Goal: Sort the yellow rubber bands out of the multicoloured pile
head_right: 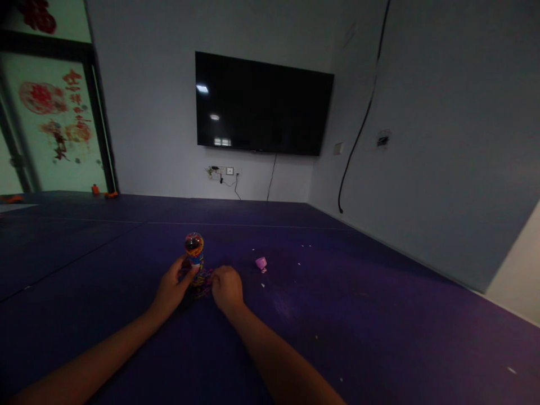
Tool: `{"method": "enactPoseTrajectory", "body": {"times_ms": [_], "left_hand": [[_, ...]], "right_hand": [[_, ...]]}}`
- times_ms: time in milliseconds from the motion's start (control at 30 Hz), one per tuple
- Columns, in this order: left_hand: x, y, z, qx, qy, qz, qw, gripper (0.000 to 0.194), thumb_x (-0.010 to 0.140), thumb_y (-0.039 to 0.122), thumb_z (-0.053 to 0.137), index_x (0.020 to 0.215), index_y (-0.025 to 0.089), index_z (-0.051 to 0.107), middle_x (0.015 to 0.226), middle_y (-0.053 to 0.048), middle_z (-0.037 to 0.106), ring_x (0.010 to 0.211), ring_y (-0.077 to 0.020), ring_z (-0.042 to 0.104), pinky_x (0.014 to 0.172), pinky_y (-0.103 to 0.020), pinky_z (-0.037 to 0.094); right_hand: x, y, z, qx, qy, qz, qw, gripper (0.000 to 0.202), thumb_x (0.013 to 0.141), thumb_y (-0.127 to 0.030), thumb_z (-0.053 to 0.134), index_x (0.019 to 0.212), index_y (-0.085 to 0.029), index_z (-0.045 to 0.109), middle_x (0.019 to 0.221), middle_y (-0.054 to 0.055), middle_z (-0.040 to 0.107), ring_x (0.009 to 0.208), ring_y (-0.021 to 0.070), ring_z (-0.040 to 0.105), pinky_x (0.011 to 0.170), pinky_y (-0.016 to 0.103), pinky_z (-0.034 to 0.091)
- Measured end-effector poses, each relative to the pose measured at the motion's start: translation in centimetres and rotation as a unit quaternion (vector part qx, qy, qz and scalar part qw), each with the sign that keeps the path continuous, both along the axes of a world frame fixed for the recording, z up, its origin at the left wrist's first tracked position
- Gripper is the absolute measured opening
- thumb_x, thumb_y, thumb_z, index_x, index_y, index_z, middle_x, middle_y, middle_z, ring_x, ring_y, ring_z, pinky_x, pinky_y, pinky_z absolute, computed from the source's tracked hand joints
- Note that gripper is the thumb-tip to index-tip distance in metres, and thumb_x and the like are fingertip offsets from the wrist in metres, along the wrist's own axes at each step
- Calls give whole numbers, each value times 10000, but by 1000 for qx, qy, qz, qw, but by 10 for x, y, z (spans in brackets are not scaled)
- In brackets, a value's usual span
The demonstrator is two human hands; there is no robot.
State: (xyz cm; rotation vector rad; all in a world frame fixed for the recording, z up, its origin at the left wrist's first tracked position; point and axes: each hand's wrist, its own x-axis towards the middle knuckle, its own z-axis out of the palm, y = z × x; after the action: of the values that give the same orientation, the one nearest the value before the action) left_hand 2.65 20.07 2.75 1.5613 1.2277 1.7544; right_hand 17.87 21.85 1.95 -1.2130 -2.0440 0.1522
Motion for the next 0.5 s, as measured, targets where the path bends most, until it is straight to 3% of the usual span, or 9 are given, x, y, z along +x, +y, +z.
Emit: {"method": "enactPoseTrajectory", "body": {"times_ms": [200, 367, 500], "left_hand": [[-5, 10, -6, -9, -4, 15, 1000, 398, 711, 366, 651, 1072, 208, 599, 865, -45, 683, 806, -224, 640, 735, -306, 471], [-7, 14, -8, -8, -67, 45, 997, 427, 684, 438, 672, 1021, 184, 607, 866, -55, 682, 789, -224, 638, 733, -311, 468], [-6, 13, -8, -12, -98, 32, 995, 489, 647, 486, 693, 1014, 174, 606, 877, -63, 684, 776, -221, 641, 714, -303, 473]], "right_hand": [[0, -2, -1, -7, -83, 139, 987, 276, 727, -58, 417, 685, -184, 659, 726, 11, 657, 733, 137, 603, 724, 226, 434], [0, -3, -1, 4, -79, 96, 992, 296, 738, -68, 421, 786, -198, 682, 848, 20, 680, 824, 149, 609, 770, 236, 436], [2, -2, 0, 19, -37, 61, 997, 316, 732, -55, 421, 831, -198, 684, 877, 25, 685, 849, 148, 609, 787, 234, 436]]}}
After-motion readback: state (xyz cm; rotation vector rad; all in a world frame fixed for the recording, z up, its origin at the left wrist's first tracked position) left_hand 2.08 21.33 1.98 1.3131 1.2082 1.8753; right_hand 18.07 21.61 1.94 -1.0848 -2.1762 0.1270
